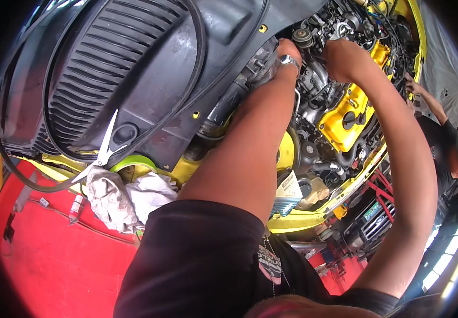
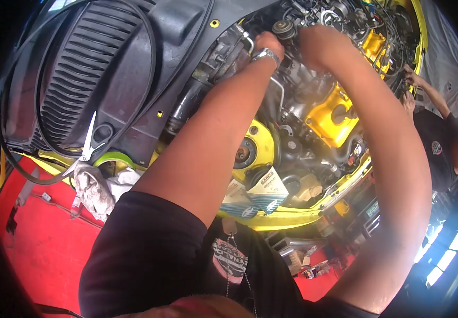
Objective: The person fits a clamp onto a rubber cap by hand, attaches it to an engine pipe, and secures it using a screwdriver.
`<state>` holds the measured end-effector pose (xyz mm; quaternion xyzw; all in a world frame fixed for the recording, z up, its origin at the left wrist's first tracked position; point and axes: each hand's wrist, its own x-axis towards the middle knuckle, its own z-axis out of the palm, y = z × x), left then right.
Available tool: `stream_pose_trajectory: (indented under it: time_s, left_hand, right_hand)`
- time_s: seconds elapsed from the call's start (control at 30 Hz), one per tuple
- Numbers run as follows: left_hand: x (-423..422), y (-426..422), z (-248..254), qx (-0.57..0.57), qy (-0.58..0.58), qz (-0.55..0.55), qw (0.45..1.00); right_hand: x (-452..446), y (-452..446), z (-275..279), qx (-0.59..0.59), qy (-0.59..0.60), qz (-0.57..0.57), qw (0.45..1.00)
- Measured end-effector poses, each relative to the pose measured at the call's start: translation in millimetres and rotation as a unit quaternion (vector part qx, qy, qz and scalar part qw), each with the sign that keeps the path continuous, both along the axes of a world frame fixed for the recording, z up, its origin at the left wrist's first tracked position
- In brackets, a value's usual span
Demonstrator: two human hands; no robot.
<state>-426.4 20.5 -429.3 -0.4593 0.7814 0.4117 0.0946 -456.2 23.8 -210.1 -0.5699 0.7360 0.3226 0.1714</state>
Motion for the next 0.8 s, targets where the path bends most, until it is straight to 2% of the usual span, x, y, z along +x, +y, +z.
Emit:
stream_pose_trajectory:
  time_s: [0.03, 0.1, 0.13, 0.17, 0.23, 0.27, 0.3, 0.33, 0.37, 0.4, 0.5, 0.53, 0.6, 0.63, 0.7, 0.73, 0.8]
  left_hand:
    - [-4.9, 2.6, -4.4, 0.002, 0.002, 0.0, 1.0]
    - [-13.0, 8.5, -16.4, 0.027, 0.017, 0.184, 0.982]
    - [-17.6, 10.4, -30.7, 0.029, 0.019, 0.183, 0.982]
    - [-22.0, 13.7, -50.0, 0.001, 0.014, 0.125, 0.992]
    - [-32.0, 19.0, -90.7, -0.057, 0.006, 0.008, 0.998]
    - [-35.6, 21.1, -104.8, -0.086, 0.002, -0.05, 0.995]
    - [-36.5, 21.3, -108.8, -0.116, -0.001, -0.107, 0.988]
    - [-27.6, 17.0, -84.0, -0.113, 0.0, -0.106, 0.988]
    - [-11.5, 7.4, -37.5, -0.113, -0.017, -0.13, 0.985]
    - [-1.5, 1.3, -10.2, -0.113, -0.034, -0.154, 0.981]
    - [-90.6, 66.2, -206.2, -0.276, -0.041, 0.034, 0.96]
    - [-69.5, 51.5, -164.0, -0.227, -0.016, 0.006, 0.974]
    - [-24.1, 19.9, -72.9, -0.117, 0.03, -0.041, 0.992]
    - [-16.8, 16.2, -59.3, -0.116, 0.031, -0.04, 0.992]
    - [-11.0, 14.3, -50.7, -0.204, -0.015, -0.204, 0.957]
    - [-11.3, 13.0, -51.1, -0.204, -0.015, -0.203, 0.958]
    - [-16.7, 9.0, -54.0, -0.13, 0.017, -0.147, 0.98]
  right_hand:
    - [1.3, -7.2, 2.9, 0.002, 0.002, 0.0, 1.0]
    - [5.2, -25.6, 10.0, 0.108, -0.065, -0.13, 0.984]
    - [2.7, -26.1, 7.6, 0.089, -0.089, -0.194, 0.973]
    - [-0.7, -29.1, 2.4, 0.092, -0.087, -0.196, 0.973]
    - [-4.2, -37.8, -7.8, 0.198, -0.057, -0.155, 0.966]
    - [13.8, -42.9, 7.1, 0.149, -0.055, -0.153, 0.975]
    - [14.6, -43.7, 4.4, 0.15, -0.053, -0.153, 0.975]
    - [14.7, -43.3, -0.3, 0.131, -0.058, -0.102, 0.984]
    - [15.9, -44.0, -3.1, 0.112, -0.064, -0.05, 0.99]
    - [28.1, -57.7, 2.3, 0.204, -0.003, -0.111, 0.973]
    - [33.2, -60.6, 4.0, 0.211, 0.013, -0.061, 0.976]
    - [32.4, -54.2, 1.9, 0.212, 0.014, -0.06, 0.975]
    - [27.8, -32.1, -3.9, 0.023, -0.016, 0.012, 1.0]
    - [29.1, -29.5, -2.1, 0.024, -0.015, 0.014, 1.0]
    - [32.0, -24.8, 0.8, 0.071, 0.022, 0.042, 0.996]
    - [31.8, -20.6, -0.5, 0.071, 0.022, 0.042, 0.996]
    - [31.1, -9.0, -6.1, 0.103, 0.034, 0.094, 0.99]
